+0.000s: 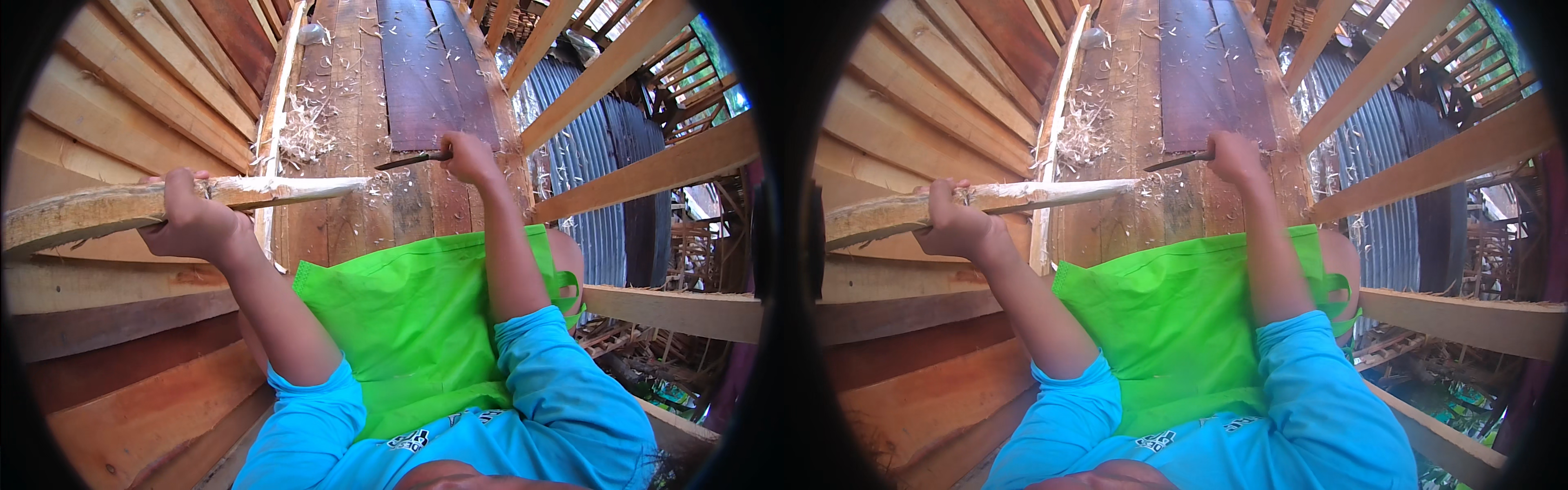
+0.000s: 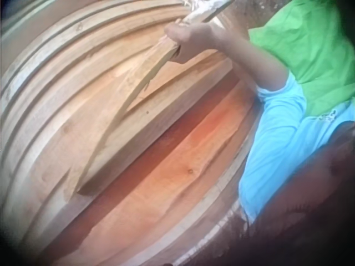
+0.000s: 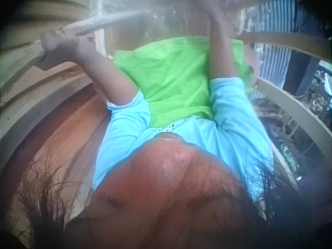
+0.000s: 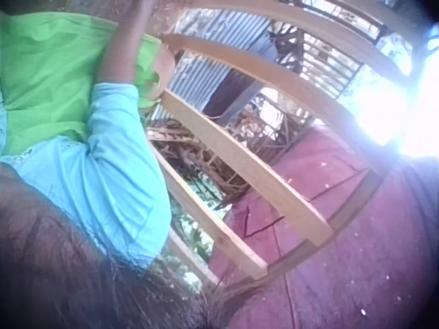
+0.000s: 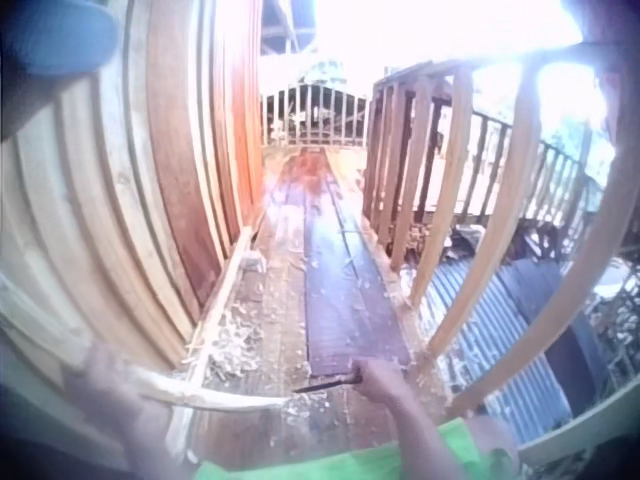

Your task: The person sits on a wooden floor and uses a knife to carve a piece of wood, removing shavings and shaping the surface. The person holds the wood with the left hand and carves with the right hand, occasionally adjusting the wood's position.

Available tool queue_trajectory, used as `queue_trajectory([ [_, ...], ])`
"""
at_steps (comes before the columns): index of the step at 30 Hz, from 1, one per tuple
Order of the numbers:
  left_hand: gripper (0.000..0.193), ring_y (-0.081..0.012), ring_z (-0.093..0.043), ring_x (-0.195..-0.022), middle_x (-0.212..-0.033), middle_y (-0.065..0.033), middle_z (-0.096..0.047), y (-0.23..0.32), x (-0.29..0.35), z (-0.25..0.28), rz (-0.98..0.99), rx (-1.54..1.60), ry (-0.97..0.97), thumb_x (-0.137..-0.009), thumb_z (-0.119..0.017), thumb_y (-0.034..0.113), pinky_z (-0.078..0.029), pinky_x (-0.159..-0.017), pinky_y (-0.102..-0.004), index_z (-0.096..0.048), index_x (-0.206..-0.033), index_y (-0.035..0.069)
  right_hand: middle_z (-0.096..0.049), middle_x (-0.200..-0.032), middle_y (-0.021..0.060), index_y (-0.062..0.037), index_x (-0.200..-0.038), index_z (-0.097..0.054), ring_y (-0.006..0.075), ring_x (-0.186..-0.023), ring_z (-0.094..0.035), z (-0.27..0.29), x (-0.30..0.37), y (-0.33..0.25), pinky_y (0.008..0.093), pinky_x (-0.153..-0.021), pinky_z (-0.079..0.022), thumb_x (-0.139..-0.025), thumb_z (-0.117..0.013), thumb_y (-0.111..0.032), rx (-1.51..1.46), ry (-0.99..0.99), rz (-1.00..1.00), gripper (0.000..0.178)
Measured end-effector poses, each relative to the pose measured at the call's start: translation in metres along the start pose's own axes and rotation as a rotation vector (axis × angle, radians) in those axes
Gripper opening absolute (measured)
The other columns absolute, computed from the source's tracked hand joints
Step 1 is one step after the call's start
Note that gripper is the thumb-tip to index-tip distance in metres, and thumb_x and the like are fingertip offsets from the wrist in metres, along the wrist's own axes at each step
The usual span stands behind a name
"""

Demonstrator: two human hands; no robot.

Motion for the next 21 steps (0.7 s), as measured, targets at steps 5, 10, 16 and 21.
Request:
queue_trajectory([
  [5,0.016,-0.0153,-0.049,-0.056,-0.071,-0.0067,-0.051,0.007,-0.004,0.002,-0.011,0.048,-0.001,-0.063,-0.057,-0.003,-0.043,-0.055,-0.0287,-0.050,-0.078,-0.002,-0.069,-0.090,0.0130,-0.0083,-0.093,-0.069,0.0292,-0.087,-0.065,0.024,-0.024,-0.021,0.0387,-0.075,-0.050,-0.073,-0.080,-0.023,-0.078,-0.112,0.207,0.027],
  [10,0.015,-0.0157,-0.051,-0.058,-0.070,-0.0070,-0.052,0.005,-0.007,0.002,0.006,0.043,-0.003,-0.064,-0.058,-0.004,-0.044,-0.055,-0.0288,-0.050,-0.077,-0.001,-0.069,-0.078,0.0094,-0.0043,-0.089,-0.071,0.0208,-0.070,-0.065,-0.005,-0.054,-0.020,0.0327,-0.066,-0.051,-0.071,-0.081,-0.014,-0.155,-0.233,0.438,0.023],
  [16,0.016,-0.0158,-0.052,-0.058,-0.069,-0.0072,-0.053,0.015,-0.018,0.010,-0.144,-0.015,-0.036,-0.064,-0.057,-0.007,-0.045,-0.057,-0.0276,-0.051,-0.077,-0.002,-0.065,-0.085,0.0093,-0.0059,-0.084,-0.074,0.0231,-0.078,-0.065,-0.058,-0.050,-0.029,0.0334,-0.070,-0.052,-0.066,-0.081,-0.009,-0.070,-0.384,0.642,0.020],
  [21,0.015,-0.0143,-0.051,-0.058,-0.064,-0.0074,-0.054,0.023,-0.015,0.005,-0.169,-0.009,-0.014,-0.065,-0.055,-0.006,-0.044,-0.059,-0.0267,-0.051,-0.079,-0.001,-0.065,-0.082,0.0105,-0.0057,-0.087,-0.073,0.0270,-0.078,-0.064,-0.043,-0.071,-0.015,0.0361,-0.071,-0.050,-0.065,-0.082,-0.012,-0.095,-0.021,0.547,0.024],
])
Point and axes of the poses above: each hand's wrist, its own x-axis away from the middle knuckle, its own z-axis out of the back of the hand, y = z × x, the point moved 8 cm from there along -x, towards the middle knuckle
